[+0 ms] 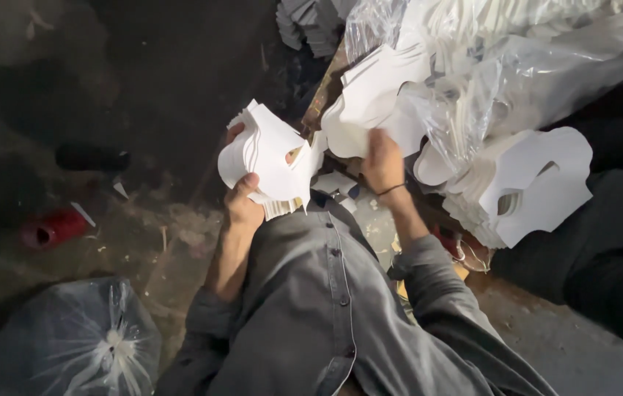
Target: Counting and stacking white cut-out material pieces at a workbench.
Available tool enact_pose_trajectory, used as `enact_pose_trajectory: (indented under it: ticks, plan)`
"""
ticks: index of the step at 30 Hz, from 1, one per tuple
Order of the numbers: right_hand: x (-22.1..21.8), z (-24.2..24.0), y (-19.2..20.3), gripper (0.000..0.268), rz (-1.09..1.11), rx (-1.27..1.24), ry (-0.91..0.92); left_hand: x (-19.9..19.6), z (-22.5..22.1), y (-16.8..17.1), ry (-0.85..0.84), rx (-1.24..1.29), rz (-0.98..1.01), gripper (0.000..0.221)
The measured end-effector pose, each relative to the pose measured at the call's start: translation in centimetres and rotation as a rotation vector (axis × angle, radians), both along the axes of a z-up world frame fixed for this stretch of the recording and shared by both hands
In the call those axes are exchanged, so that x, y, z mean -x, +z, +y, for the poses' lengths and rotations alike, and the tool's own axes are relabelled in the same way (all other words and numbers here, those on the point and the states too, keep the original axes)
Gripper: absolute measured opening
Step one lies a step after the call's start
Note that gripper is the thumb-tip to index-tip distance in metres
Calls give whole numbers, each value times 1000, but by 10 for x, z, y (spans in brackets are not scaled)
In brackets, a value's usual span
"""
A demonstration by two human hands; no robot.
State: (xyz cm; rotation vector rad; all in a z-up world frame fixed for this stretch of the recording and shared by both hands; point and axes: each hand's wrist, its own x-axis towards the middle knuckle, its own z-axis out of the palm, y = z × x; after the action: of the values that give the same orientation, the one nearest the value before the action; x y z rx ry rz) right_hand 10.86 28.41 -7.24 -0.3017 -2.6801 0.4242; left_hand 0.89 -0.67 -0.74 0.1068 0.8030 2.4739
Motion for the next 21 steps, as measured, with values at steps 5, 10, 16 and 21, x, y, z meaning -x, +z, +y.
enact_pose_trajectory:
  ticks: [5,10,16,21]
  plan:
    - [-20,25,8,10,330,419,-361,0,0,-6,-29,18,-24,105]
    - [-4,-80,88,37,-244,236,-274,1,16,-5,-6,123,98,110]
    - [25,-122,152,27,35,373,557,-1,10,-16,-71,144,194,109]
    - [14,-68,53,11,-163,467,248,4,2,-17,15,56,-25,98]
